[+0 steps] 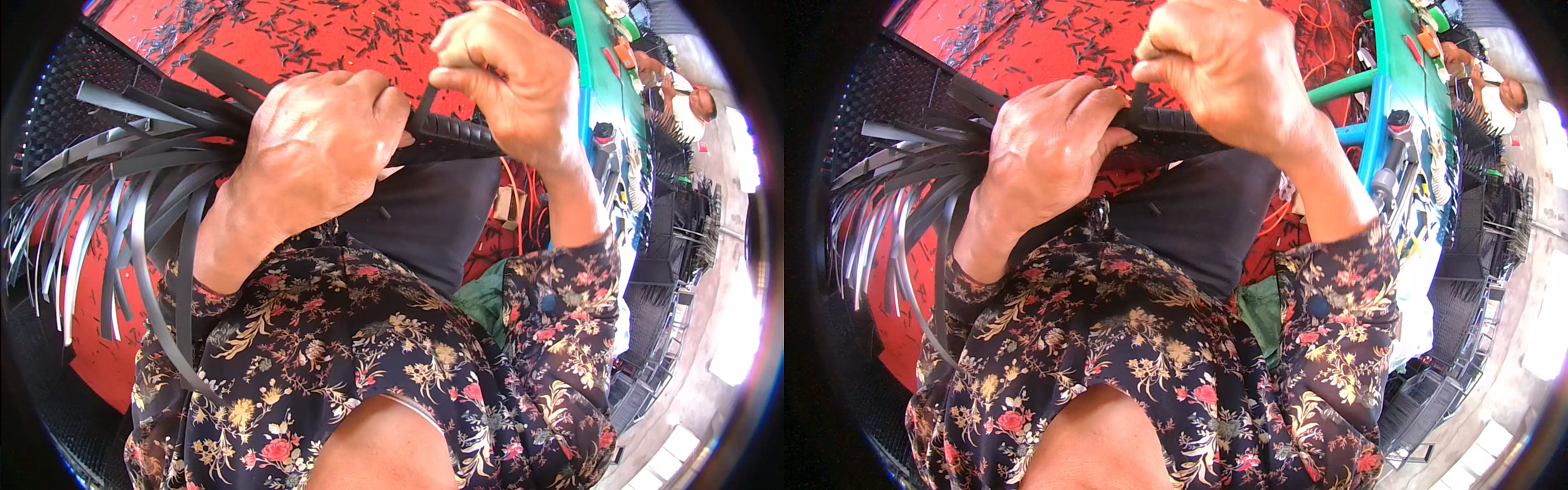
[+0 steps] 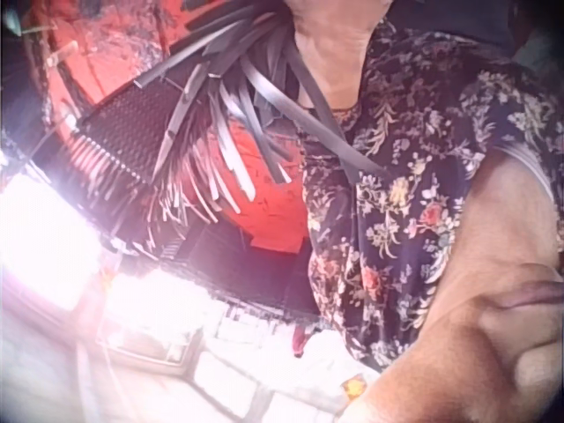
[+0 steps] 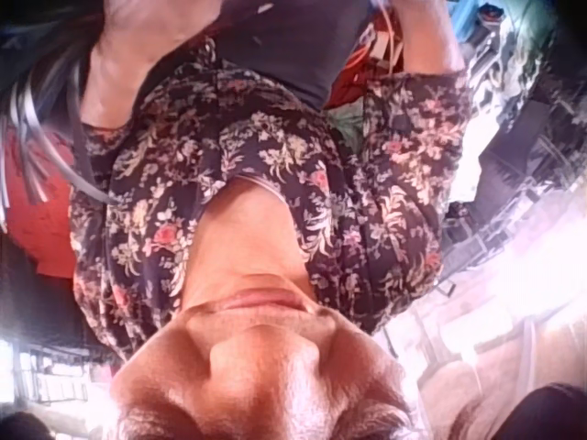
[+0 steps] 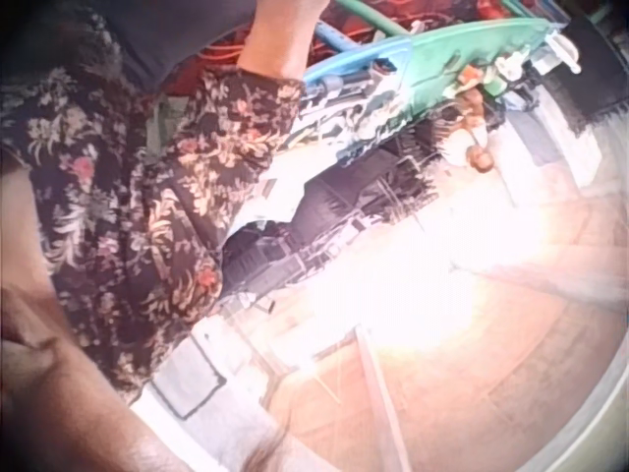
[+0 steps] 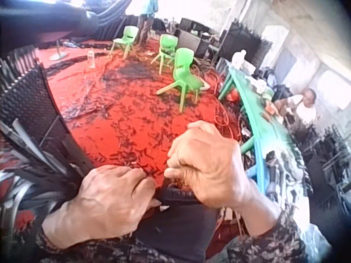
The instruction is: The person weaves black plastic strips into a black mesh frame using pliers and a pneumatic staple gun.
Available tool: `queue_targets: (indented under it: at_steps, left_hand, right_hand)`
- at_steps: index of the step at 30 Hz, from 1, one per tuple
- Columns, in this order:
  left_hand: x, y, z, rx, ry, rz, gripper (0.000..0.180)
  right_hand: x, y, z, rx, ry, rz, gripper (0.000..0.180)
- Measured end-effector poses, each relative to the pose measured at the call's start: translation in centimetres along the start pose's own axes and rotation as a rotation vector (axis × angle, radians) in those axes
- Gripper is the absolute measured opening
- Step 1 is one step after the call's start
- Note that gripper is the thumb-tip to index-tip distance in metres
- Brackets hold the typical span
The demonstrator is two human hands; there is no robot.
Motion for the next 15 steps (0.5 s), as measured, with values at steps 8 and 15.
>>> queue_targets:
  at_steps: [8, 15]
  left_hand:
    - [-1.2, 0.0, 0.4, -0.007, 0.028, -0.018, 0.031]
    - [-1.2, 0.3, 0.2, -0.023, -0.078, 0.026, 0.030]
  right_hand:
    - [3.4, -0.7, 3.3, 0.634, 0.664, -0.280, 0.007]
    - [6.5, -2.4, 5.7, 0.832, 0.937, -0.387, 0.006]
Point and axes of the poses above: each hand's wrist, its own y-axis towards the middle knuckle, its own x-axis out of the palm, z = x × y, the point moved 5 cm from there along y, towards the middle knuckle, and after that the axes turned 8 degrees about z, right-handed, at the moved point
